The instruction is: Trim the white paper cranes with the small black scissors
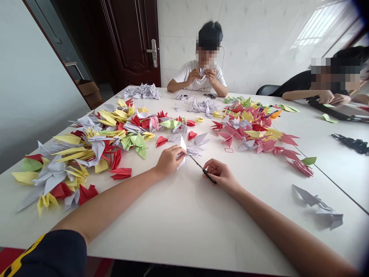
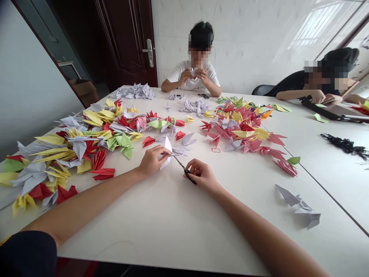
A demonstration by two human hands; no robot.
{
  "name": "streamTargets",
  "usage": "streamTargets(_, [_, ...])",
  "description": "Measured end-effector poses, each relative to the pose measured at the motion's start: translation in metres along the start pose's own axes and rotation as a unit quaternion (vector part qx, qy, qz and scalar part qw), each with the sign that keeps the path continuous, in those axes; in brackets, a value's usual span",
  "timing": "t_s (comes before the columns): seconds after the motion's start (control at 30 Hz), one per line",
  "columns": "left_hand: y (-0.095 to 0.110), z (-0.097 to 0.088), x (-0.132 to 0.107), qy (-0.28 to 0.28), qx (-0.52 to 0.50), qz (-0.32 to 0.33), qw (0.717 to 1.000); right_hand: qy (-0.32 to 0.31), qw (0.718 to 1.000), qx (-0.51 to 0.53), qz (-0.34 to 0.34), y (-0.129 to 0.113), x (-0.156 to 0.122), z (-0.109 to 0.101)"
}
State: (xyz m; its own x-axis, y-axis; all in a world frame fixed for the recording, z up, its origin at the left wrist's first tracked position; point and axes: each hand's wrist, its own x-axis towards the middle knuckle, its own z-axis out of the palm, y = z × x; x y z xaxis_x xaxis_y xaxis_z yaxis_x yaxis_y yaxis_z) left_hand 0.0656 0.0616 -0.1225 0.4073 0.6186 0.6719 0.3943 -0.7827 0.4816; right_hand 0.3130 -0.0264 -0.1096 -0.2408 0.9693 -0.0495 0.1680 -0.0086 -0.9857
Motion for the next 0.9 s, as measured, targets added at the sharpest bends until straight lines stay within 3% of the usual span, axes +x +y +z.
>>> streamTargets(0.9, [0.0011, -0.001, -0.0012, -0.019, -0.007, -0.024, 1.0, -0.012, 1.0, -0.013, -0.001, 0.002, -0.0001, -0.0015])
